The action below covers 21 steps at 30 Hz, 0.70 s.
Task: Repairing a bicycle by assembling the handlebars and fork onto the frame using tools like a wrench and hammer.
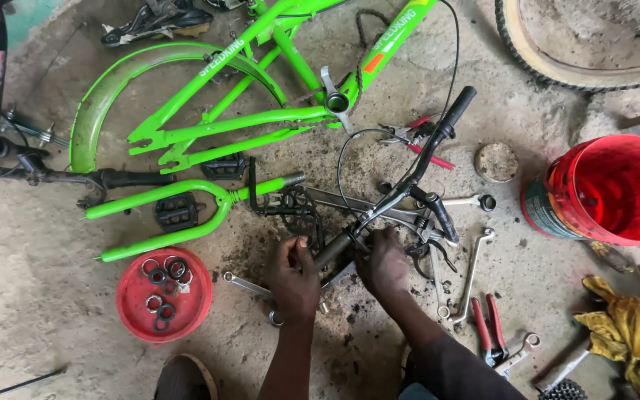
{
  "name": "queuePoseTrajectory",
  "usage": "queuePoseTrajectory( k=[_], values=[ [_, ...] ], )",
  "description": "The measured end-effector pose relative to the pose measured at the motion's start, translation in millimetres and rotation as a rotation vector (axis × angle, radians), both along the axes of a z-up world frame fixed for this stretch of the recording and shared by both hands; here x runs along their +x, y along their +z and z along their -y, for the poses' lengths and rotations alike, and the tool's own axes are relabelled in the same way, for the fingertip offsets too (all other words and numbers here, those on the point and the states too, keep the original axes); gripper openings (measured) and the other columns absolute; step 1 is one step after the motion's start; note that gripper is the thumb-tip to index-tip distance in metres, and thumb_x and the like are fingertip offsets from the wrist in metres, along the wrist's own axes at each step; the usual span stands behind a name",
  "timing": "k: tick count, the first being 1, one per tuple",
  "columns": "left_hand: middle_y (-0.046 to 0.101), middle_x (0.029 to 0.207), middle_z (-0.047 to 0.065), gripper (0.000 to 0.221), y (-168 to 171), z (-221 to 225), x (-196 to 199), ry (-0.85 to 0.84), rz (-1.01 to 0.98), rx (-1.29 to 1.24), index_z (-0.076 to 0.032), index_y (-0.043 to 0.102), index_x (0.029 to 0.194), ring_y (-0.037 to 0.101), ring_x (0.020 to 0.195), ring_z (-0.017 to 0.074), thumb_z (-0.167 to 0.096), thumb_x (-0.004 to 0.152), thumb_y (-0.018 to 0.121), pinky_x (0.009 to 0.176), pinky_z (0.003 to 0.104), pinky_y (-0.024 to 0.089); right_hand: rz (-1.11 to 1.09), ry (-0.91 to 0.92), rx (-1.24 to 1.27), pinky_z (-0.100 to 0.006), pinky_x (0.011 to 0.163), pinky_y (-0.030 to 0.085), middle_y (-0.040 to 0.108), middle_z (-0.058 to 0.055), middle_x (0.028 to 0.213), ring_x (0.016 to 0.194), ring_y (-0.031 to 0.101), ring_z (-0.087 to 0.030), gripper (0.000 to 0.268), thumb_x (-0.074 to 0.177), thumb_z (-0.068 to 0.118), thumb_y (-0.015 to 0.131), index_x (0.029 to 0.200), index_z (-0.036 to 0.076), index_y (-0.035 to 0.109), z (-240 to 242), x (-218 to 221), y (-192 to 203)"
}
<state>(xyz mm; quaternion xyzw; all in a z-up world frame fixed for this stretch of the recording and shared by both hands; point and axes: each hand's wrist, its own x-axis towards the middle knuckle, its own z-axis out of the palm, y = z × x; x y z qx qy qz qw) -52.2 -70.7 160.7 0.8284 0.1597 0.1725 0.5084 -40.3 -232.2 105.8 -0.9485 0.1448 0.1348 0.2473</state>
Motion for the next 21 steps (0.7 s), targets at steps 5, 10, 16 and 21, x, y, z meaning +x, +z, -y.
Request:
queuePoseTrajectory(
  k=[5,10,16,21],
  values=[
    [0.068,0.078,0.007,0.006,10.0,25.4,-8.8,-0.277,0.122,-0.024,-0.008,0.071,0.093,0.054,0.053,0.0161,-0.010,0.093,0.065,0.046,0.028,0.044,0.240,-0.037,0.114,-0.048,0.061,0.056,0.063,-0.009,0.085,0.070,0.068,-0.034,0.022,0.081,0.011,0.068,0.100,0.009,0.059,49.9,-59.6,3.8],
    [0.059,0.094,0.004,0.035,-25.0,86.4,-43.1,-0.426,-0.003,-0.248,0.000,0.063,0.119,0.058,0.081,0.0135,0.012,0.086,0.061,0.071,0.026,0.051,0.396,-0.061,0.403,-0.034,0.053,0.046,0.065,-0.007,0.075,0.056,0.054,-0.019,0.026,0.081,0.000,0.060,0.107,0.003,0.060,60.7,-95.6,46.8],
    [0.072,0.114,0.006,0.035,-26.5,70.2,-31.8,-0.813,-0.420,-0.619,-0.013,0.068,0.118,0.065,0.103,0.0206,-0.039,0.104,0.050,0.092,0.040,0.055,0.363,-0.150,1.011,-0.036,0.076,0.062,0.066,-0.010,0.100,0.084,0.064,-0.018,0.031,0.095,0.000,0.059,0.124,0.009,0.054,68.4,-88.4,37.6],
    [0.063,0.082,0.000,0.013,-8.8,51.0,-17.4,-0.918,-0.561,-0.657,-0.005,0.072,0.107,0.042,0.059,0.0081,-0.004,0.094,0.070,0.052,0.025,0.036,0.230,-0.205,1.148,-0.050,0.105,0.056,0.070,-0.010,0.107,0.105,0.067,-0.024,0.039,0.096,0.027,0.064,0.130,0.009,0.057,75.2,-80.2,35.1]
  ],
)
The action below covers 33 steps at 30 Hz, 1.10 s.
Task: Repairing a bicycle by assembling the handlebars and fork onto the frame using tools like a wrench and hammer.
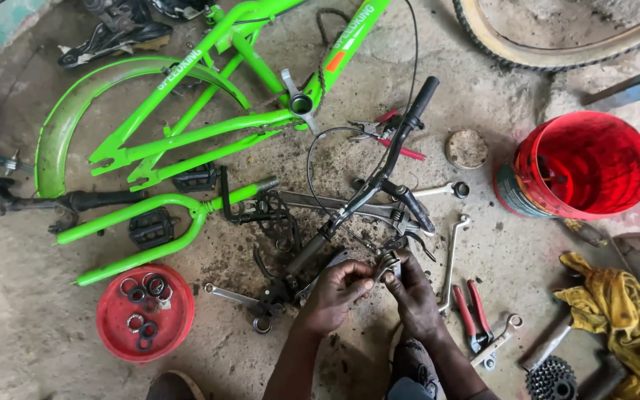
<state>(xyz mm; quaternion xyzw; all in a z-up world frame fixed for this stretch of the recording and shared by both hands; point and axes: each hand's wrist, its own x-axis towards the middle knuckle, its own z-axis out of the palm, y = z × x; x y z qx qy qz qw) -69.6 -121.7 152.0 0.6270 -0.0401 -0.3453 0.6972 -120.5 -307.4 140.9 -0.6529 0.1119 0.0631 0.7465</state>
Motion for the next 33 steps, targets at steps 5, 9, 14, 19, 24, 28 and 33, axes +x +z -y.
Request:
queuePoseTrajectory(
  k=[5,9,14,19,24,28,33],
  values=[
    [0.064,0.095,0.006,0.016,3.2,6.4,5.0,0.020,0.271,0.148,-0.010,0.062,0.095,0.062,0.089,0.0202,-0.025,0.095,0.068,0.083,0.039,0.054,0.059,0.053,0.005,-0.055,0.104,0.055,0.062,-0.011,0.138,0.124,0.060,-0.029,0.044,0.095,0.036,0.063,0.135,0.015,0.058,4.1,3.4,13.2],
    [0.062,0.084,0.002,0.015,15.4,7.4,17.3,0.180,0.547,0.084,-0.011,0.061,0.083,0.056,0.074,0.0151,-0.014,0.092,0.072,0.069,0.033,0.050,0.036,0.149,-0.008,-0.061,0.117,0.041,0.066,-0.014,0.135,0.134,0.057,-0.033,0.038,0.094,0.026,0.065,0.128,0.011,0.061,14.0,-2.3,14.3],
    [0.064,0.087,0.006,0.009,21.6,2.3,19.1,0.078,0.572,0.083,-0.008,0.065,0.086,0.058,0.074,0.0163,-0.008,0.092,0.071,0.065,0.033,0.052,-0.173,0.199,-0.065,-0.048,0.089,0.049,0.078,-0.010,0.101,0.089,0.064,-0.023,0.068,0.083,0.056,0.067,0.134,0.012,0.056,9.2,-7.5,13.3],
    [0.067,0.087,0.003,0.031,35.3,-3.9,13.0,0.091,0.497,0.401,-0.012,0.064,0.082,0.061,0.075,0.0161,-0.038,0.099,0.062,0.066,0.035,0.055,-0.186,0.283,-0.013,-0.040,0.072,0.054,0.081,-0.009,0.086,0.075,0.068,-0.021,0.031,0.094,0.039,0.061,0.096,0.011,0.074,-6.6,-6.4,19.5],
    [0.071,0.100,0.010,0.047,85.9,5.1,-6.2,0.240,-0.307,0.700,-0.009,0.069,0.124,0.067,0.086,0.0183,-0.036,0.107,0.035,0.075,0.034,0.054,-0.325,-0.121,0.842,-0.036,0.071,0.052,0.066,-0.023,0.109,0.101,0.063,-0.029,0.053,0.096,0.045,0.060,0.114,-0.005,0.064,-14.7,-3.6,35.8],
    [0.074,0.108,0.004,0.032,71.9,12.4,-38.6,0.193,-0.285,0.730,-0.013,0.067,0.119,0.070,0.087,0.0170,-0.030,0.107,0.042,0.077,0.036,0.056,-0.331,-0.234,0.925,-0.034,0.065,0.053,0.064,-0.021,0.115,0.097,0.058,-0.026,0.054,0.090,0.038,0.071,0.118,-0.008,0.060,-12.3,-11.1,26.2],
    [0.063,0.076,0.009,0.028,51.3,21.2,-49.0,0.361,-0.342,0.181,0.004,0.071,0.107,0.054,0.064,0.0147,-0.020,0.105,0.055,0.060,0.031,0.047,-0.329,-0.340,0.885,-0.039,0.073,0.052,0.061,-0.018,0.105,0.094,0.058,-0.025,0.033,0.099,0.026,0.062,0.116,-0.003,0.060,-3.4,-24.8,23.8]
  ],
)
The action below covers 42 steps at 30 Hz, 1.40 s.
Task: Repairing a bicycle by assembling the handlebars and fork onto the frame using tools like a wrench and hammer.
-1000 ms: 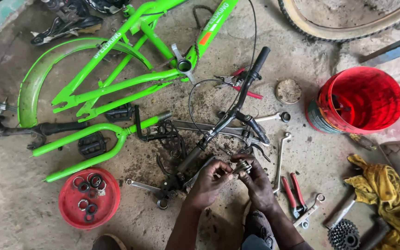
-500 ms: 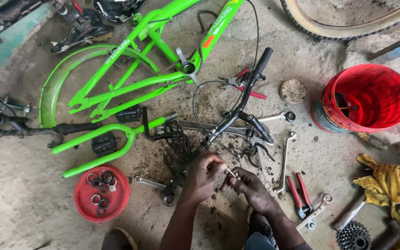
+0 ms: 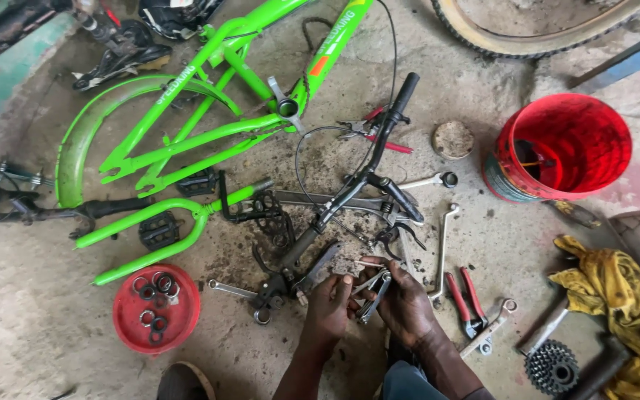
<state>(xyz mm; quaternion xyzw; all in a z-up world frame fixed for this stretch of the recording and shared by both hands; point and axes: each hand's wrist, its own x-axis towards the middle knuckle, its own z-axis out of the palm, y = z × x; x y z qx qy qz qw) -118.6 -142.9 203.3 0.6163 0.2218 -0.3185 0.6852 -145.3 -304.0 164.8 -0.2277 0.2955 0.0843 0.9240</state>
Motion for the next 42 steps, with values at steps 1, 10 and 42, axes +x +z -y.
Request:
queuePoseTrajectory(
  k=[1,10,42],
  values=[
    [0.063,0.076,0.009,0.028,-3.7,2.4,-0.2,-0.003,-0.003,-0.006,0.004,0.071,0.107,0.054,0.064,0.0147,-0.020,0.105,0.055,0.060,0.031,0.047,-0.003,-0.003,-0.006,-0.039,0.073,0.052,0.061,-0.018,0.105,0.094,0.058,-0.025,0.033,0.099,0.026,0.062,0.116,-0.003,0.060,4.3,-0.4,4.6],
    [0.068,0.091,0.008,0.018,-18.6,-1.4,7.7,-0.242,0.083,-0.053,-0.001,0.071,0.111,0.055,0.069,0.0119,0.000,0.092,0.070,0.058,0.026,0.046,0.128,0.249,-0.279,-0.024,0.034,0.022,0.061,-0.011,0.096,0.042,0.029,-0.006,0.042,0.106,0.026,0.048,0.135,-0.001,0.063,12.7,3.0,14.7],
    [0.072,0.088,0.007,0.013,-19.2,-51.9,73.3,-0.080,0.432,0.445,-0.014,0.075,0.105,0.068,0.075,0.0176,-0.016,0.095,0.067,0.068,0.030,0.057,0.296,0.081,-0.827,-0.028,0.058,0.043,0.048,0.003,0.066,0.059,0.051,-0.013,0.017,0.099,0.028,0.064,0.087,0.017,0.063,50.9,73.1,25.0]
  ],
)
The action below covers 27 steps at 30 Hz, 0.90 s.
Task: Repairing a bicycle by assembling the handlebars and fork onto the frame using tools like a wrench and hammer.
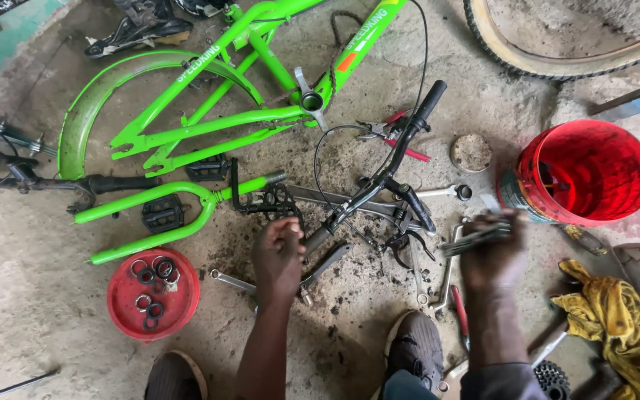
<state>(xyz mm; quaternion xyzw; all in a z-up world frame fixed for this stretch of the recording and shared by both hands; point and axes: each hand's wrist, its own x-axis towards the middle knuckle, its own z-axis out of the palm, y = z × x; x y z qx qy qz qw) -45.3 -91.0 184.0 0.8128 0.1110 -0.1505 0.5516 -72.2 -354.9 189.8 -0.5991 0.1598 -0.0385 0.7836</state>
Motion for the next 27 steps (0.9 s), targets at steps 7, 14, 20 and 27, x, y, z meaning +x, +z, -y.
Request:
queuePoseTrajectory(
  k=[7,14,20,27],
  values=[
    [0.070,0.088,0.012,0.018,-1.5,7.0,0.5,0.276,0.009,-0.245,-0.007,0.073,0.112,0.061,0.070,0.0149,-0.013,0.102,0.059,0.065,0.025,0.052,0.031,-0.404,0.476,-0.019,0.061,0.040,0.040,0.011,0.072,0.064,0.045,-0.004,0.019,0.106,0.026,0.053,0.088,0.019,0.052,20.8,1.7,3.1],
    [0.068,0.090,0.011,0.015,-5.6,27.7,-14.2,-0.013,-0.284,-0.346,-0.006,0.075,0.111,0.063,0.071,0.0154,-0.007,0.100,0.064,0.057,0.023,0.054,-0.379,0.259,-0.004,-0.031,0.046,0.040,0.051,-0.011,0.060,0.050,0.049,-0.019,0.036,0.107,0.024,0.049,0.087,-0.001,0.066,-82.8,-19.4,-9.3],
    [0.071,0.082,0.014,0.011,3.6,6.4,-7.3,-0.034,-0.131,-0.444,0.004,0.075,0.102,0.065,0.068,0.0142,-0.003,0.097,0.067,0.058,0.023,0.056,-0.340,0.441,0.200,-0.033,0.053,0.050,0.062,-0.017,0.070,0.056,0.067,-0.026,0.030,0.105,0.024,0.050,0.099,-0.002,0.064,-90.8,-13.1,-8.5],
    [0.067,0.065,0.013,0.014,0.0,-19.1,6.7,-0.119,-0.050,-0.439,0.005,0.077,0.099,0.064,0.056,0.0141,-0.008,0.095,0.072,0.054,0.028,0.054,-0.492,0.676,0.158,-0.021,0.049,0.041,0.063,-0.009,0.061,0.053,0.055,-0.011,0.042,0.100,0.042,0.066,0.086,0.003,0.068,-84.1,13.6,17.5]
  ],
)
